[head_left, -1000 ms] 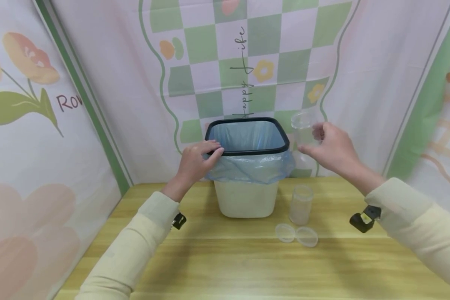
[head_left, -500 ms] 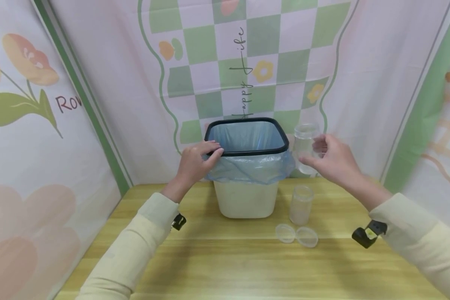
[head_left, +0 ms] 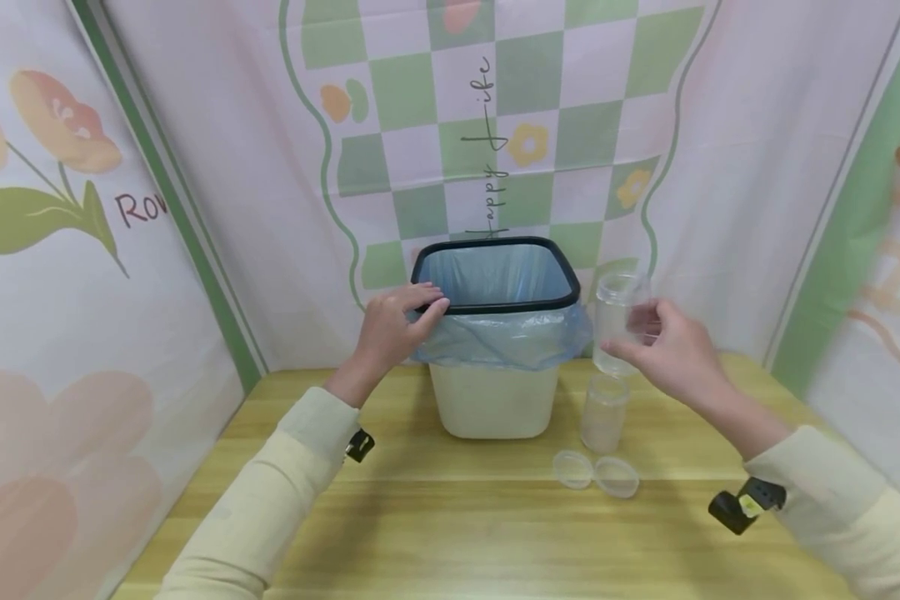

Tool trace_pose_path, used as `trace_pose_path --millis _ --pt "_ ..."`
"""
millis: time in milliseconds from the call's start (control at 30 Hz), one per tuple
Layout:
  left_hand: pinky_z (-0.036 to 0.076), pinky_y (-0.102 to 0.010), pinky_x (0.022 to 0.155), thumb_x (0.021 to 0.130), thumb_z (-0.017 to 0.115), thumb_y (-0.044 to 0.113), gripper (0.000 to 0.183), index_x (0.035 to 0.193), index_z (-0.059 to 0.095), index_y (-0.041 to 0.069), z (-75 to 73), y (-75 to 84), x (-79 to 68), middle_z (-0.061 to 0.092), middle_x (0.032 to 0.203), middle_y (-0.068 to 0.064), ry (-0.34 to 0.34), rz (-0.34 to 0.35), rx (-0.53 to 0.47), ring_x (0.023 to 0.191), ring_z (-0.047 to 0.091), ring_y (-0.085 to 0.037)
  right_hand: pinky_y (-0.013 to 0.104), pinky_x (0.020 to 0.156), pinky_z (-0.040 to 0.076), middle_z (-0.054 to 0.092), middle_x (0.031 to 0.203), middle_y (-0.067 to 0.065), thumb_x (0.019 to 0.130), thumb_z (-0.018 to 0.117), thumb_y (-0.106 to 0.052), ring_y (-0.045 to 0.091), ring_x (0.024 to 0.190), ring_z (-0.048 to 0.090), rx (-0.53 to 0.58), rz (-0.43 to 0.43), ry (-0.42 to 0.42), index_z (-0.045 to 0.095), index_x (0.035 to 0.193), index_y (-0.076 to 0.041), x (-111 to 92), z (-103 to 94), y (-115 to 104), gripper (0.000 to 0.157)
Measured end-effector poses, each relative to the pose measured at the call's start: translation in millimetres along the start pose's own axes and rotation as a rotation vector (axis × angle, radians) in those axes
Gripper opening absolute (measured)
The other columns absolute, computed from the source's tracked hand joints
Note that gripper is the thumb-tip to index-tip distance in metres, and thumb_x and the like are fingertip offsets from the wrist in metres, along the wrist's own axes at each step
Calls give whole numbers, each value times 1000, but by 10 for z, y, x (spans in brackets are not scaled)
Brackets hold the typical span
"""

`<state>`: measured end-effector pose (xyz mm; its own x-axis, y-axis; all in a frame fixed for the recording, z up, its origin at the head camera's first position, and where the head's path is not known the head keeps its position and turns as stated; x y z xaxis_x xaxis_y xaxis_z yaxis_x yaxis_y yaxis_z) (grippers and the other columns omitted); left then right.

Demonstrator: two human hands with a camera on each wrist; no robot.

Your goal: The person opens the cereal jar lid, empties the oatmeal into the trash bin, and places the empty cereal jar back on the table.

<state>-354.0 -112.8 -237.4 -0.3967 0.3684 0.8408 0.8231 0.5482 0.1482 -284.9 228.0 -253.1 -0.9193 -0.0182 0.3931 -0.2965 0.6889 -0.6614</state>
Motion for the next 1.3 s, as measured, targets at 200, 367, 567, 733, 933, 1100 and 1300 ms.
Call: trace_pose_path --millis 200,367,567,733,933,1100,1300 --pt "51 -38 92 91 68 19 20 102 76 4 -1 -11 -11 73 101 -9 -2 -6 1 103 67 -21 58 93 44 56 117 25 86 74 -38 45 109 54 37 -17 -6 47 121 6 -104 113 32 63" --pt "51 -38 91 91 68 19 21 102 76 4 -9 -16 -16 73 102 -9 2 -9 3 103 67 -22 56 92 45 58 113 23 85 76 -34 42 106 56 70 -35 15 49 118 6 -181 196 50 59" --pt "52 -38 91 90 68 19 20 101 77 4 -5 -3 -8 73 100 -9 8 9 9 102 67 -22 54 92 46 59 113 23 85 77 -32 42 107 58 110 -37 3 50 116 6 -279 298 64 56" --pt "52 -38 90 90 68 18 20 100 77 4 0 10 -11 73 100 -9 8 14 16 102 67 -22 53 95 45 58 119 26 85 76 -34 45 113 56 142 -15 -35 48 123 6 -399 385 63 62" --pt "52 -39 90 90 68 18 20 100 77 4 4 11 -8 73 100 -9 11 22 14 102 67 -23 51 94 46 59 121 27 84 77 -34 46 113 56 141 -22 -56 48 126 5 -531 494 40 65" --pt "52 -39 90 90 68 18 19 100 77 4 2 -3 -2 73 100 -9 16 24 9 102 67 -23 52 92 48 57 124 31 83 79 -32 47 112 57 150 -32 -83 47 128 4 -627 642 27 66" --pt "52 -39 91 90 68 19 21 101 77 4 6 -7 -3 73 100 -9 6 3 10 103 67 -22 51 91 49 57 123 29 78 83 -24 49 111 56 184 -40 -128 50 121 -1 -736 855 37 58"
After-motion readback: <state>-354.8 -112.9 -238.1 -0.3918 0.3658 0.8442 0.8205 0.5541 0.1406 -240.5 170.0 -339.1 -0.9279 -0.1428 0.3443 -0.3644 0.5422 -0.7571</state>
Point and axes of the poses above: each hand's wrist, its own x-axis towards the middle knuckle, its own z-axis out of the palm, y = z × x, the point moved 3 cm from there along x, towards the middle knuckle
